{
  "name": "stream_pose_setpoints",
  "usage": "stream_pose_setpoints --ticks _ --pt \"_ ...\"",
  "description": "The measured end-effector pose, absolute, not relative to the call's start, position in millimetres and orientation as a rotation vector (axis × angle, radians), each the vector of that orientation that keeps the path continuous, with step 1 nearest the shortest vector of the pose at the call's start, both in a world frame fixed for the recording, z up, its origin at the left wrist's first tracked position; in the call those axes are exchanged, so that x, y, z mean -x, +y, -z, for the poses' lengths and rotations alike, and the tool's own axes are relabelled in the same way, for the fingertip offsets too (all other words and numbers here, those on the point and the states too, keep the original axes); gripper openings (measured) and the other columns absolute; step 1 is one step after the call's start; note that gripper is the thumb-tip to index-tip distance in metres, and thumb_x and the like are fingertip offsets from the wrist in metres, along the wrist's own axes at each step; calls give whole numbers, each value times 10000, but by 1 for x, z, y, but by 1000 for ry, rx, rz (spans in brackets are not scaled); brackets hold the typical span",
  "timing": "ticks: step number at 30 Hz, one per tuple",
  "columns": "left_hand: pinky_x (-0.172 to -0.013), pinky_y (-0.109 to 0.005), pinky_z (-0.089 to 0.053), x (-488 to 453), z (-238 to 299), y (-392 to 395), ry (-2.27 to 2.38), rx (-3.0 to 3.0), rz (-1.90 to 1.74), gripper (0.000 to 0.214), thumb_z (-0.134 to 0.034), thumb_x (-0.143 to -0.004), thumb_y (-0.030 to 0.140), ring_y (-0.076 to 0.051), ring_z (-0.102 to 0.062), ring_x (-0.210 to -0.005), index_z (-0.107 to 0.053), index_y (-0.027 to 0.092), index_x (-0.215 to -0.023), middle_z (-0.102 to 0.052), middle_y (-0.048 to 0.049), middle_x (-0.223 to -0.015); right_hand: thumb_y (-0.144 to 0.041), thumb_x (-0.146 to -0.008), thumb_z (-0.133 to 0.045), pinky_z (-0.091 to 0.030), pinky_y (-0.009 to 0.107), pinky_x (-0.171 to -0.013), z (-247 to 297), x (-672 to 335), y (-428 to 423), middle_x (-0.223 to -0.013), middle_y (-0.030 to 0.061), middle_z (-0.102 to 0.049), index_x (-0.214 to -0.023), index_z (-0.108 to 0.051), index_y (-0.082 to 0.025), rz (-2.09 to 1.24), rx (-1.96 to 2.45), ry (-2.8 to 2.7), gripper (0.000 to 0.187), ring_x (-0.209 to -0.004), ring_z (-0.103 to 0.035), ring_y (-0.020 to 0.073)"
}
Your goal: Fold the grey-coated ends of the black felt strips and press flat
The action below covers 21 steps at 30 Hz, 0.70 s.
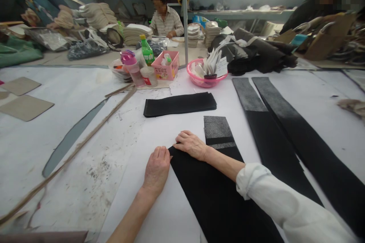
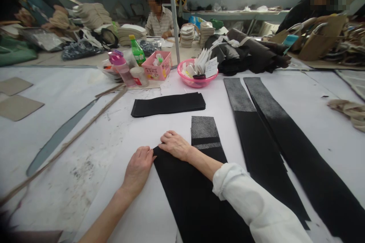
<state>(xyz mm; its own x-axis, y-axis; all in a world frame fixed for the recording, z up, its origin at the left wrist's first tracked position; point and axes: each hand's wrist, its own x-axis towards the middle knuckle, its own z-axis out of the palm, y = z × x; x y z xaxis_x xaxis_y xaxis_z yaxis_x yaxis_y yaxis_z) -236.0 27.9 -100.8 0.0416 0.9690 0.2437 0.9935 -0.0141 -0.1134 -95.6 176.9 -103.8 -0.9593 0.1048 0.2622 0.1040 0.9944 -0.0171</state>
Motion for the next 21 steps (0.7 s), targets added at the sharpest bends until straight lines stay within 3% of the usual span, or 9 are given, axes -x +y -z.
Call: stream_pose_setpoints --ticks 5,21 --pt "-853 -405 -461 229 106 37 -1945 2147 145 292 -459 -873 48 -271 -511 -1011 -596 99 -1126 -583 -136 -1073 -252 -979 -435 -325 351 -948 101 95 179 -955 39 -587 -1069 -628 -226 17 130 -2864 214 -968 -455 189" --pt "-797 -343 -425 236 105 40 -2050 2183 21 450 -487 -881 86 -225 -482 -979 -462 169 -1323 -541 -89 -1081 -268 -964 -476 -341 327 -869 95 81 207 -931 39 -606 -925 -633 -180 -43 47 -2923 185 -1001 -451 195"
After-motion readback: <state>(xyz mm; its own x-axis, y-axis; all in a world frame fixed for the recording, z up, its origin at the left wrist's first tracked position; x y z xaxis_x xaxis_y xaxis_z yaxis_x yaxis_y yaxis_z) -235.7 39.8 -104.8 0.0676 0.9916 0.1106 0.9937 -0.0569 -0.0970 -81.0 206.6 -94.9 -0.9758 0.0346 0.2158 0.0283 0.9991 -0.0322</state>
